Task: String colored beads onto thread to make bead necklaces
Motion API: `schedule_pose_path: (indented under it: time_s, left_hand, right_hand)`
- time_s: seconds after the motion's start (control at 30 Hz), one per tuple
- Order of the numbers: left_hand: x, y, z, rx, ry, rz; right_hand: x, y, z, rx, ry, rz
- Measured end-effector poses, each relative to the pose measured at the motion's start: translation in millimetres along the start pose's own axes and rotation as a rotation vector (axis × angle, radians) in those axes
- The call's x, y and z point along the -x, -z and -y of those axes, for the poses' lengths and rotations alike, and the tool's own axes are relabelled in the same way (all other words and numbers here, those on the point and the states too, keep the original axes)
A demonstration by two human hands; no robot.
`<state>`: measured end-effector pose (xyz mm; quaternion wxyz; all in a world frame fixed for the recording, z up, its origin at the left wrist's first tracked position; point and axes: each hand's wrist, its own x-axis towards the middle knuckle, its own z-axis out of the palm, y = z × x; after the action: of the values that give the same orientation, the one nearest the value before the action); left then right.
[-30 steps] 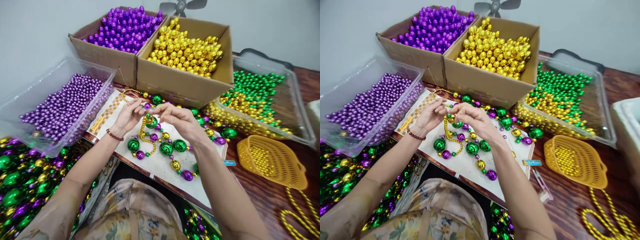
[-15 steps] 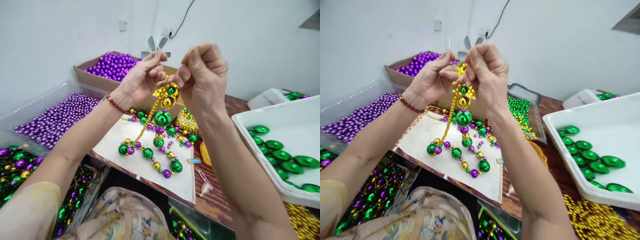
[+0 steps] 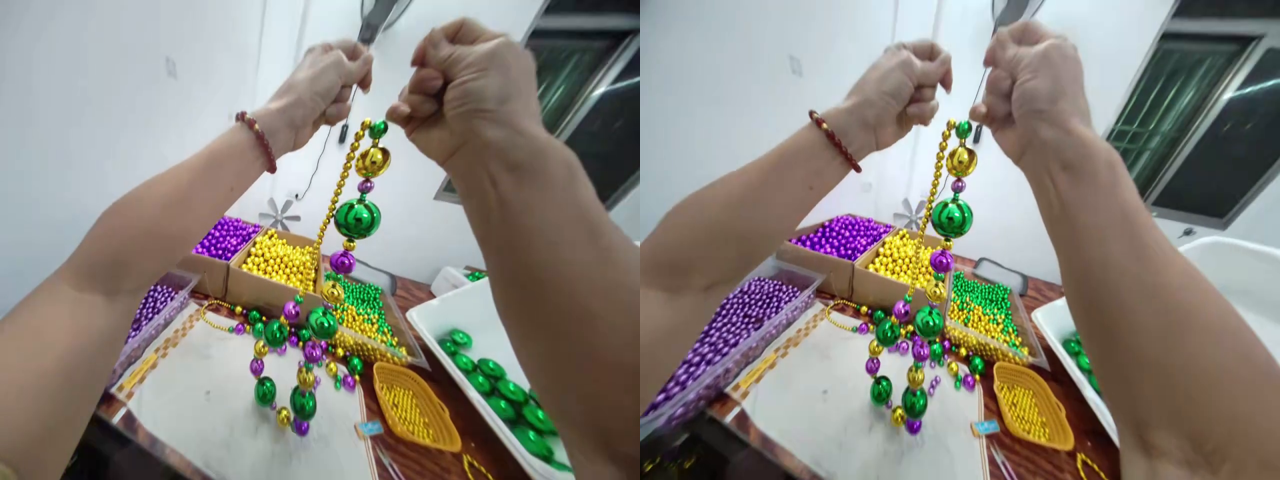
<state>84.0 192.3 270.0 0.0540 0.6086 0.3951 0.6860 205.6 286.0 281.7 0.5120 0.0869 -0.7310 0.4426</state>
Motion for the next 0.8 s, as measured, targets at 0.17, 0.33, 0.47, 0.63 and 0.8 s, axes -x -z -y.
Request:
schedule_pose_path:
  time_s: [0.17, 0.33, 0.47, 0.63, 0.8]
  left_hand:
    - [4.6, -9.8, 18.4, 0.076, 0.016, 0.076]
    - [20.1, -10.4, 43.4, 0.187, 0.129, 0.094]
    - [46.8, -12.8, 55.3, 0.208, 0.184, 0.110]
    - [83.4, -13.7, 91.2, 0.284, 0.293, 0.091]
    - [94.6, -19.1, 103.4, 0.451, 0.314, -0.052]
  right_hand:
    - [7.1, 23.5, -9.9, 0.037, -0.050, 0.141]
    - [35.7, 25.7, -12.5, 0.056, -0.134, 0.112]
    - [54.8, 20.4, -15.2, 0.085, -0.235, 0.098]
    - [85.8, 10.2, -46.9, 0.123, -0.461, 0.135]
    - [106.2, 1.5, -69.1, 0.268, -0.486, 0.186]
